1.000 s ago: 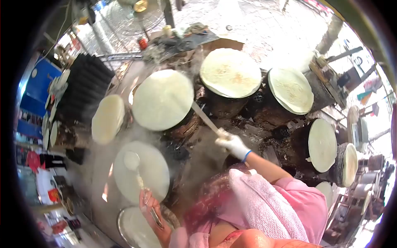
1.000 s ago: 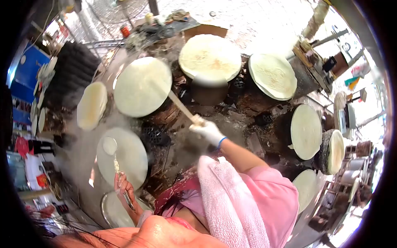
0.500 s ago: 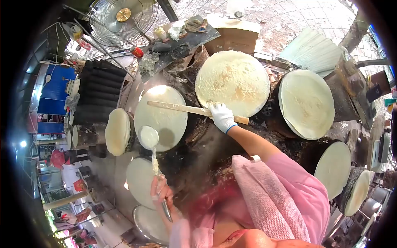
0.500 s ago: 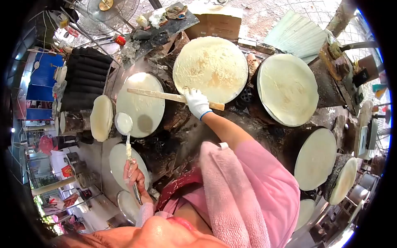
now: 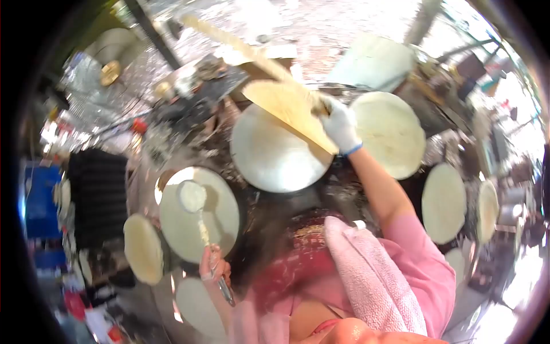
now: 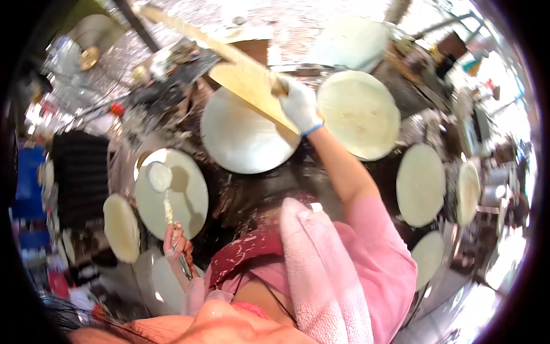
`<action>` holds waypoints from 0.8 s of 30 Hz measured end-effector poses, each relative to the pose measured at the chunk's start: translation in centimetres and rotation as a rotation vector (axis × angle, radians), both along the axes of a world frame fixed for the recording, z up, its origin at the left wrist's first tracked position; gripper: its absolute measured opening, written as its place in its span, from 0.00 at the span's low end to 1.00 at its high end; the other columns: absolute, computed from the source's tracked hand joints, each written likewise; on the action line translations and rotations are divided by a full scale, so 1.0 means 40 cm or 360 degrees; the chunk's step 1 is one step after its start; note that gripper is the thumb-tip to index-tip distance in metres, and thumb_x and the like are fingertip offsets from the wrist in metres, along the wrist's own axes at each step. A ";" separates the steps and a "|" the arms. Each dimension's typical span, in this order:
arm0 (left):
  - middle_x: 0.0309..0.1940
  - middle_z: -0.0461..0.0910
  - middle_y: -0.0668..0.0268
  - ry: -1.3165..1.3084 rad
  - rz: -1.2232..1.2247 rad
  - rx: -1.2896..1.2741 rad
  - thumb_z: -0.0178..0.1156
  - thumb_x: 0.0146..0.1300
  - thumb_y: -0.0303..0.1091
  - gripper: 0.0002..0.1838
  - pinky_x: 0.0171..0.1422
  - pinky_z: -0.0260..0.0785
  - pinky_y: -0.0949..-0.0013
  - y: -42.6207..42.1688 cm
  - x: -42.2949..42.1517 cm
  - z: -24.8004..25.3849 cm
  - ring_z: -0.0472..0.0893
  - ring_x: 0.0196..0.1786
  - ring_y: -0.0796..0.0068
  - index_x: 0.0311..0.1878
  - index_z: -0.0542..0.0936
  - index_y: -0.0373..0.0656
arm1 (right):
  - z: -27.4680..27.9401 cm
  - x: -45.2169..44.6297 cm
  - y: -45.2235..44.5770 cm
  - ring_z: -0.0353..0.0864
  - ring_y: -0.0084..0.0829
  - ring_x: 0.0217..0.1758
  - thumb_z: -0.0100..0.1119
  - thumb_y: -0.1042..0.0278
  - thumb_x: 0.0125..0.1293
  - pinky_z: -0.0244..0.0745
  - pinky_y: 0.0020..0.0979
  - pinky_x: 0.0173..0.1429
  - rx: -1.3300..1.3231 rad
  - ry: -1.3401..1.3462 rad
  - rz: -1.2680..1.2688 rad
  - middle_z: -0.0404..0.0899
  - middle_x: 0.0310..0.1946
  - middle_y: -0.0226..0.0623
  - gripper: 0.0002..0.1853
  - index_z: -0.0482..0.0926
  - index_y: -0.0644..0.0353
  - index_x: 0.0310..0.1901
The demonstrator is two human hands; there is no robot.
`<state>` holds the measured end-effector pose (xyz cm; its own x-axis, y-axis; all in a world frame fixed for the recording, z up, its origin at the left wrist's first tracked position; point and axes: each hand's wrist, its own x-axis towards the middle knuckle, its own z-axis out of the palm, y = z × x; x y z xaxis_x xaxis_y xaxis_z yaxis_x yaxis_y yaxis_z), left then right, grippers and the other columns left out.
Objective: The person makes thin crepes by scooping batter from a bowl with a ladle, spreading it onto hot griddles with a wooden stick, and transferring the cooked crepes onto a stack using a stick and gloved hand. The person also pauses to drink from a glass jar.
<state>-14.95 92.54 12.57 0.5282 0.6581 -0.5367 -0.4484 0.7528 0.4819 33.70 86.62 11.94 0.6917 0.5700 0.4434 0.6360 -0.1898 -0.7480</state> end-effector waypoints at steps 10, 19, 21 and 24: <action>0.23 0.67 0.72 -0.0235 -0.0420 -0.0128 0.34 0.80 0.40 0.19 0.15 0.48 0.76 0.137 0.186 -0.041 0.58 0.08 0.84 0.52 0.69 0.34 | 0.515 0.340 -0.302 0.87 0.24 0.44 0.63 0.67 0.66 0.81 0.26 0.44 -0.0380 -0.0838 -0.0320 0.87 0.42 0.34 0.20 0.78 0.45 0.60; 0.24 0.70 0.74 -0.0260 -0.0574 -0.0014 0.37 0.79 0.38 0.16 0.14 0.49 0.79 0.024 0.391 -0.002 0.61 0.09 0.88 0.50 0.70 0.35 | -0.044 0.241 -0.474 0.80 0.31 0.35 0.59 0.65 0.59 0.78 0.34 0.32 -0.1247 -0.1218 -0.0233 0.77 0.30 0.27 0.22 0.73 0.48 0.58; 0.25 0.72 0.73 -0.0145 -0.0488 0.0021 0.38 0.79 0.38 0.16 0.14 0.48 0.79 -0.028 0.431 0.025 0.61 0.08 0.89 0.51 0.70 0.35 | -0.159 0.212 -0.536 0.80 0.31 0.33 0.58 0.67 0.57 0.76 0.33 0.33 -0.1096 -0.1089 -0.0163 0.76 0.27 0.28 0.23 0.74 0.52 0.58; 0.25 0.74 0.71 -0.0191 -0.0473 0.0040 0.39 0.79 0.38 0.16 0.13 0.47 0.79 -0.096 0.484 0.045 0.61 0.08 0.88 0.51 0.70 0.34 | -0.278 0.184 -0.620 0.79 0.30 0.32 0.56 0.67 0.58 0.77 0.32 0.35 -0.1013 -0.0993 -0.0081 0.77 0.27 0.26 0.19 0.77 0.50 0.53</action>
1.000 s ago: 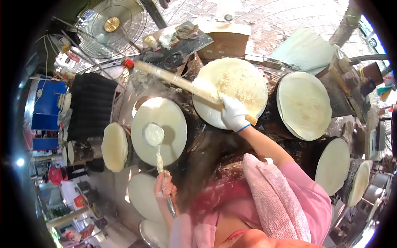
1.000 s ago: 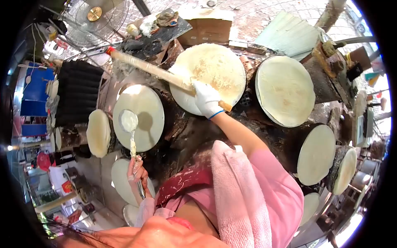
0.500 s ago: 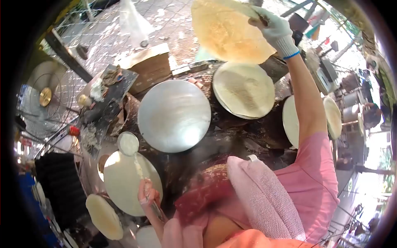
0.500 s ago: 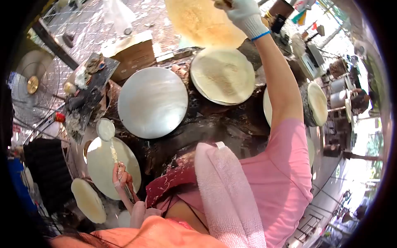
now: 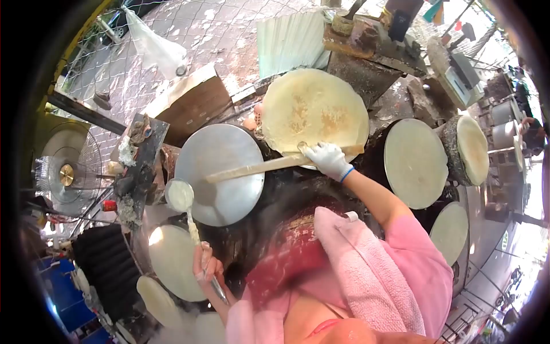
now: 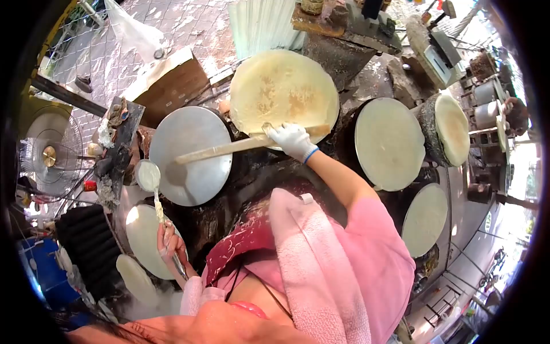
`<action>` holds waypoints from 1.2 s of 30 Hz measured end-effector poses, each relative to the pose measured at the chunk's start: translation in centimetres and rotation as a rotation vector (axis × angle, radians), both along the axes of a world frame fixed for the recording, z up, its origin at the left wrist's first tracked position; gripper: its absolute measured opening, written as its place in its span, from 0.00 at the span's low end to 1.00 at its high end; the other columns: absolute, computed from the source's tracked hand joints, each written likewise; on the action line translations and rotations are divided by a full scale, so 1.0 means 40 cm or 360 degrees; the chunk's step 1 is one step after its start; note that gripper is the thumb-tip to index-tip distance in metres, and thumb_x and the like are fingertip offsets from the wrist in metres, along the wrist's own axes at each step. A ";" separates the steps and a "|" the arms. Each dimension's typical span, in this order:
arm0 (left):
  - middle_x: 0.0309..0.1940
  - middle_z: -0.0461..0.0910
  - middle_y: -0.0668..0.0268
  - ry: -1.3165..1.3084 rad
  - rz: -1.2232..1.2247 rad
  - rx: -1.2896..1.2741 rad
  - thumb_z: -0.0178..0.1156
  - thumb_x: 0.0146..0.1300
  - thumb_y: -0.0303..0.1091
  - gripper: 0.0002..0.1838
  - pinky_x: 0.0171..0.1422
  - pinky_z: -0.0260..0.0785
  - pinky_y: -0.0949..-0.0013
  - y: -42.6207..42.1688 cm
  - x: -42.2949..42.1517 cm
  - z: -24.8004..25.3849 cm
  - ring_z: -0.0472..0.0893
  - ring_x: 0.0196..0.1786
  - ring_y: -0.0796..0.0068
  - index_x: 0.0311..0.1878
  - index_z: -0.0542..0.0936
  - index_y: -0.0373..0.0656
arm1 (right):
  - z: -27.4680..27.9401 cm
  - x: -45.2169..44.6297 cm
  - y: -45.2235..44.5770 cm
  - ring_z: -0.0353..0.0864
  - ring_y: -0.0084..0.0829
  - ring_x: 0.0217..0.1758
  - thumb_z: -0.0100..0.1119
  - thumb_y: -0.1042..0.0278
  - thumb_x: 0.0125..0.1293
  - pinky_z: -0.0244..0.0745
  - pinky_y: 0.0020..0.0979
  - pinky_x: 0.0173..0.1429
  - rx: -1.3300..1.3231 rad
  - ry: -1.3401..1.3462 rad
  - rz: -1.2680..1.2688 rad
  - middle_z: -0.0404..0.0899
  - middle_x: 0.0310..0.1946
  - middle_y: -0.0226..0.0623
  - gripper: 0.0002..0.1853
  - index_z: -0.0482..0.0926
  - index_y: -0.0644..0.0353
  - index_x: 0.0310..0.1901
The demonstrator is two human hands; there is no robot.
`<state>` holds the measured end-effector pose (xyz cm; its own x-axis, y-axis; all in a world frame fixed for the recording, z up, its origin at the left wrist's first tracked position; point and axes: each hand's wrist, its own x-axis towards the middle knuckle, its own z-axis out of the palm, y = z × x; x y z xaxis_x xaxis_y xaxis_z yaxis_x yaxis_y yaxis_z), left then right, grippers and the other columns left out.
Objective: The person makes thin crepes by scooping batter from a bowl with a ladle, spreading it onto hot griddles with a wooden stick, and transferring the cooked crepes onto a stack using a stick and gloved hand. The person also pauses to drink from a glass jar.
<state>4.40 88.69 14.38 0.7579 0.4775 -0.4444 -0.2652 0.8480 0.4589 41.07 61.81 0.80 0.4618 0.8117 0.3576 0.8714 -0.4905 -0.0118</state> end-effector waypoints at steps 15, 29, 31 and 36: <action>0.24 0.69 0.67 -0.0170 0.0130 -0.0059 0.33 0.80 0.41 0.21 0.18 0.50 0.76 -0.215 0.058 0.036 0.65 0.10 0.83 0.53 0.66 0.30 | -0.062 0.086 -0.132 0.81 0.34 0.41 0.51 0.65 0.62 0.80 0.33 0.37 -0.0125 0.0263 0.0312 0.80 0.35 0.30 0.21 0.76 0.46 0.58; 0.17 0.62 0.79 0.0248 0.0011 0.0081 0.41 0.79 0.43 0.18 0.12 0.49 0.79 -0.127 0.087 -0.067 0.56 0.06 0.88 0.45 0.73 0.37 | 0.480 0.353 -0.131 0.84 0.41 0.36 0.56 0.76 0.54 0.80 0.39 0.41 0.0442 -0.0046 -0.0296 0.84 0.39 0.40 0.32 0.76 0.42 0.63; 0.17 0.61 0.78 0.0201 -0.0045 0.0037 0.40 0.79 0.43 0.18 0.12 0.51 0.78 -0.128 0.097 -0.082 0.57 0.06 0.87 0.45 0.73 0.37 | 0.616 0.402 -0.151 0.84 0.43 0.38 0.59 0.73 0.56 0.80 0.41 0.43 0.0315 -0.0005 -0.0505 0.84 0.41 0.42 0.29 0.77 0.37 0.62; 0.18 0.61 0.78 0.0169 -0.0159 -0.0006 0.39 0.79 0.43 0.18 0.11 0.52 0.76 -0.197 0.165 -0.084 0.57 0.06 0.86 0.46 0.71 0.37 | 0.833 0.558 -0.263 0.83 0.46 0.43 0.64 0.62 0.55 0.78 0.41 0.48 0.0083 0.0055 -0.0643 0.83 0.43 0.45 0.29 0.76 0.42 0.62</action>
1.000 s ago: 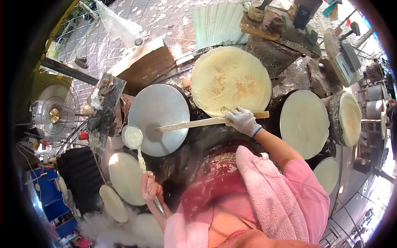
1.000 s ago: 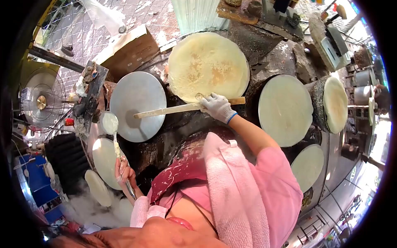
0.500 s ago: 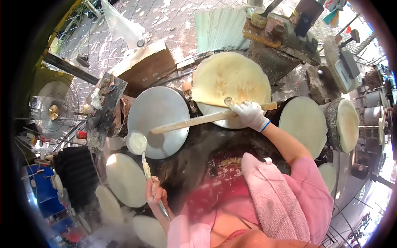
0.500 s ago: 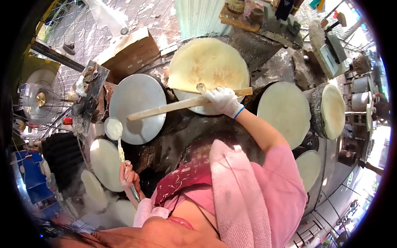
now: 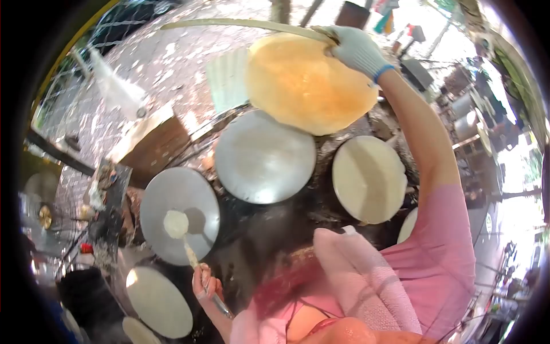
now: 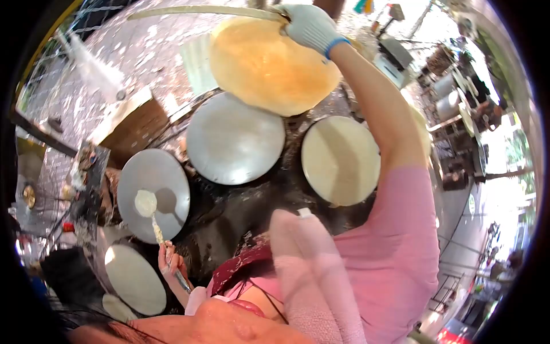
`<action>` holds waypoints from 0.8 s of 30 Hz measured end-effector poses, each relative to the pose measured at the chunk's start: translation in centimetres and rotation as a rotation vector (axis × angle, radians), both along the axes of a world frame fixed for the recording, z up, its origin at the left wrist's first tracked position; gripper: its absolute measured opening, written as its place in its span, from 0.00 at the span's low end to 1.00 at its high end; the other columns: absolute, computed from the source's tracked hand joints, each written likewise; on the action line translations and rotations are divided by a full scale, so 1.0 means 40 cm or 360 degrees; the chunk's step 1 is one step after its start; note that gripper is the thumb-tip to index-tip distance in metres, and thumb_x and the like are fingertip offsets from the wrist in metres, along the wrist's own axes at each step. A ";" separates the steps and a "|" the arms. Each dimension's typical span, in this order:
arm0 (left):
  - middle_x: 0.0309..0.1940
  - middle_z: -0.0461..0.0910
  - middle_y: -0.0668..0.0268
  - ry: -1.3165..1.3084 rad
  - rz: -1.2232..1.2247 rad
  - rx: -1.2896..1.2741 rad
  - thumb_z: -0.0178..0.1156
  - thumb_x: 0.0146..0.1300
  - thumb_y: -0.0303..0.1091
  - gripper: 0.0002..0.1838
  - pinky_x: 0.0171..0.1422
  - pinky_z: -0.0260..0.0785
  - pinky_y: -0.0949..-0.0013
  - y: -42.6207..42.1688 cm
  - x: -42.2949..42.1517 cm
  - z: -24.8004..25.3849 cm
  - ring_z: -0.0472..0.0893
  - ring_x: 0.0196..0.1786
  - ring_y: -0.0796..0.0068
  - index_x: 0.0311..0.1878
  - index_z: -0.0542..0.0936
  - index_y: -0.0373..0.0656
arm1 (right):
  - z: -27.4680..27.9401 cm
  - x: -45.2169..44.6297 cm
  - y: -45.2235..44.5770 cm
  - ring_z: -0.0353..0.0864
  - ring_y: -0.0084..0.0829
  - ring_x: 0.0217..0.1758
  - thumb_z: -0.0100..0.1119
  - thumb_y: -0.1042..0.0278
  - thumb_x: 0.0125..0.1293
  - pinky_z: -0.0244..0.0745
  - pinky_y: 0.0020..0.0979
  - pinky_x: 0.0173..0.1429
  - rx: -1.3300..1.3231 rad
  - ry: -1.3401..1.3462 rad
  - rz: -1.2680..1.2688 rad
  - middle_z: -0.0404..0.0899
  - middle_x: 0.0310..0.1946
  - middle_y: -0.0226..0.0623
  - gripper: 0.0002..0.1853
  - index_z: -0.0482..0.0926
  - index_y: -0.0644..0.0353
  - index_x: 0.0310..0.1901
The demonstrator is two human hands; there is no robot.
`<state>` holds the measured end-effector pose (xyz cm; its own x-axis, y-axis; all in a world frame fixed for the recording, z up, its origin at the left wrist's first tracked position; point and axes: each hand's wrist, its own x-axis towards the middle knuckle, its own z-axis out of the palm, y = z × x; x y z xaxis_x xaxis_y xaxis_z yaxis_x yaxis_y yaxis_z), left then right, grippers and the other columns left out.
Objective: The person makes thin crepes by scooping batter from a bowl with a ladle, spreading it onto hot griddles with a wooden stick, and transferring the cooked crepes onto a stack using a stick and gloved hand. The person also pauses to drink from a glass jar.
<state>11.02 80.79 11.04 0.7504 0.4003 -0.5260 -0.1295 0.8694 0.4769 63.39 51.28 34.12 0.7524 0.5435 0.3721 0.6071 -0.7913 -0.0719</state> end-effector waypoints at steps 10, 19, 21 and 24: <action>0.18 0.62 0.77 -0.0044 -0.0096 0.0034 0.36 0.80 0.41 0.19 0.11 0.49 0.79 -0.382 0.077 0.036 0.59 0.07 0.88 0.47 0.70 0.35 | 0.024 -0.054 -1.043 0.83 0.27 0.45 0.65 0.72 0.57 0.80 0.27 0.49 0.1866 0.0231 -0.0252 0.83 0.49 0.42 0.30 0.72 0.70 0.62; 0.22 0.65 0.72 -0.0055 -0.0253 -0.0121 0.38 0.80 0.43 0.18 0.15 0.46 0.78 -0.704 -0.022 0.101 0.61 0.11 0.85 0.51 0.67 0.35 | -0.847 -0.221 -1.872 0.83 0.36 0.43 0.67 0.65 0.56 0.78 0.36 0.48 0.2264 -0.0083 -0.1895 0.84 0.41 0.45 0.23 0.78 0.64 0.53; 0.22 0.66 0.72 -0.0109 -0.0284 -0.0219 0.35 0.80 0.45 0.20 0.18 0.49 0.76 -0.738 -0.052 0.106 0.63 0.12 0.84 0.51 0.67 0.34 | -0.978 -0.257 -1.891 0.83 0.35 0.39 0.74 0.63 0.50 0.78 0.38 0.44 0.2072 -0.0064 -0.2503 0.84 0.36 0.45 0.21 0.81 0.67 0.43; 0.22 0.66 0.72 -0.0204 -0.0308 -0.0316 0.34 0.80 0.44 0.21 0.20 0.51 0.75 -0.775 -0.107 0.114 0.64 0.12 0.83 0.52 0.67 0.33 | -1.054 -0.284 -1.885 0.82 0.34 0.35 0.75 0.63 0.49 0.77 0.37 0.42 0.2407 -0.0114 -0.2335 0.84 0.34 0.42 0.20 0.82 0.68 0.40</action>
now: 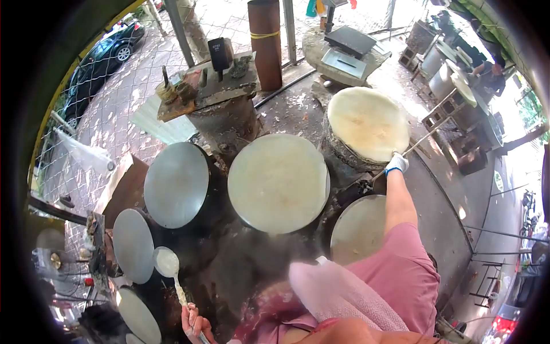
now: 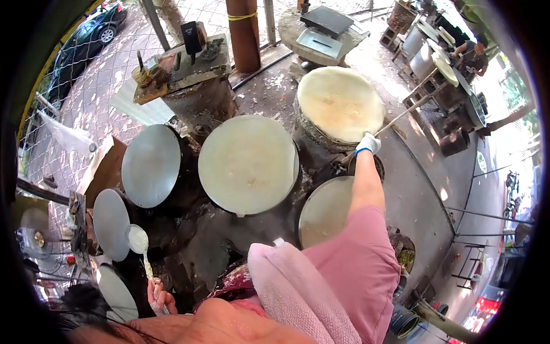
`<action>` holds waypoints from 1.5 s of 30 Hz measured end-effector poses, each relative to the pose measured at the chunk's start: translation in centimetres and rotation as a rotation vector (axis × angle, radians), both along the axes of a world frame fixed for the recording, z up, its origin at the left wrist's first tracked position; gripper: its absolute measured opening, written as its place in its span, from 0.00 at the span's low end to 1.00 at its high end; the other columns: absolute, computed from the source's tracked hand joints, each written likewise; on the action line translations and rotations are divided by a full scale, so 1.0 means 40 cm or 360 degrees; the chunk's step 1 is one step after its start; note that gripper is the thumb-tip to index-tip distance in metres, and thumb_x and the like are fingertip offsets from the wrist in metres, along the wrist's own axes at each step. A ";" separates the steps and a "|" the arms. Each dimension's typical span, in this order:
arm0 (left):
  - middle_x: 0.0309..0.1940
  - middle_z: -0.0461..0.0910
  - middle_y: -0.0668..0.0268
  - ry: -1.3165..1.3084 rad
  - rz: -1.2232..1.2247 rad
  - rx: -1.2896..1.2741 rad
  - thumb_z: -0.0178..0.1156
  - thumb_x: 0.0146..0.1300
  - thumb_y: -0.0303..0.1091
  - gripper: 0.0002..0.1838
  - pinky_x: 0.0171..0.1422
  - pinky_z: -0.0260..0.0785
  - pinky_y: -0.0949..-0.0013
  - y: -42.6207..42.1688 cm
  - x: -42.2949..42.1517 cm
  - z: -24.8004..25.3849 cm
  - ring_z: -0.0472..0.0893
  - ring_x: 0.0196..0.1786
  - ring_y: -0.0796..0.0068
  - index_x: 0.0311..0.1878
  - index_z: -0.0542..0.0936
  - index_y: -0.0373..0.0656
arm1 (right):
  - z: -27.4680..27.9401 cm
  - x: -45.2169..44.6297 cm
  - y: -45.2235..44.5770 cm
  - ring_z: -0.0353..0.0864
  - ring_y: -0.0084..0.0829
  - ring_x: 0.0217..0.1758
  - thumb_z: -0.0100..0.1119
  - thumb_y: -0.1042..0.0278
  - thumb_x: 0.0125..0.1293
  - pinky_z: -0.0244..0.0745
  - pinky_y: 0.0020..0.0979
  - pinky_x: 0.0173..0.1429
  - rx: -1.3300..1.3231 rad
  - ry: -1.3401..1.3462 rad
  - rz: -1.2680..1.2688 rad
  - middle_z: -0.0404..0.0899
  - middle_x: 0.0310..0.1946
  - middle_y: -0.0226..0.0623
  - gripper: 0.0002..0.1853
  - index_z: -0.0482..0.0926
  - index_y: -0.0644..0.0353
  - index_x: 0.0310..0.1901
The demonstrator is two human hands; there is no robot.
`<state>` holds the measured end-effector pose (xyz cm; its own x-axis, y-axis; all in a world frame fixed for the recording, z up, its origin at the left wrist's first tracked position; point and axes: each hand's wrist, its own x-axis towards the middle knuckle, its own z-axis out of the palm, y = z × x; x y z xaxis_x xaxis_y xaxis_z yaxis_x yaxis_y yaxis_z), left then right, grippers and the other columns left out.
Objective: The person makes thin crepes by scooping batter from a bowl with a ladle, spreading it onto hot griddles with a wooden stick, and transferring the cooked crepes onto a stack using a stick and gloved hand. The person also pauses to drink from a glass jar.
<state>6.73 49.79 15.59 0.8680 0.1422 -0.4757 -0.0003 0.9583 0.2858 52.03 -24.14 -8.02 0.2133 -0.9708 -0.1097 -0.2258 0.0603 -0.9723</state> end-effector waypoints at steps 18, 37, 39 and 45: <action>0.18 0.63 0.79 0.0274 0.1498 0.0052 0.44 0.78 0.40 0.15 0.21 0.48 0.80 -0.266 -0.933 -0.036 0.56 0.10 0.89 0.47 0.74 0.38 | 0.099 -0.665 0.984 0.78 0.36 0.55 0.66 0.65 0.64 0.73 0.32 0.59 -0.0309 0.0209 0.2259 0.76 0.60 0.48 0.35 0.65 0.68 0.69; 0.30 0.83 0.55 0.2828 -0.0169 0.2135 0.52 0.70 0.35 0.15 0.40 0.75 0.55 -0.092 -2.195 -0.765 0.84 0.35 0.56 0.31 0.84 0.42 | 0.191 -1.936 1.528 0.84 0.26 0.43 0.67 0.69 0.62 0.77 0.28 0.51 -0.1740 0.0888 0.4451 0.83 0.51 0.37 0.34 0.68 0.44 0.70; 0.27 0.81 0.59 0.2580 -0.0586 0.2131 0.53 0.71 0.41 0.16 0.35 0.74 0.58 -0.121 -2.245 -0.868 0.82 0.31 0.60 0.32 0.81 0.40 | 0.179 -1.940 1.527 0.84 0.25 0.43 0.67 0.69 0.62 0.77 0.28 0.50 -0.1684 0.0854 0.4506 0.83 0.50 0.37 0.34 0.68 0.44 0.70; 0.16 0.67 0.72 0.1419 0.0836 0.0314 0.55 0.68 0.61 0.27 0.23 0.63 0.71 -0.441 -2.141 -0.890 0.67 0.19 0.78 0.36 0.74 0.42 | 0.240 -2.093 1.508 0.82 0.23 0.39 0.68 0.67 0.62 0.77 0.26 0.43 -0.1120 0.1184 0.4716 0.83 0.44 0.37 0.34 0.68 0.46 0.70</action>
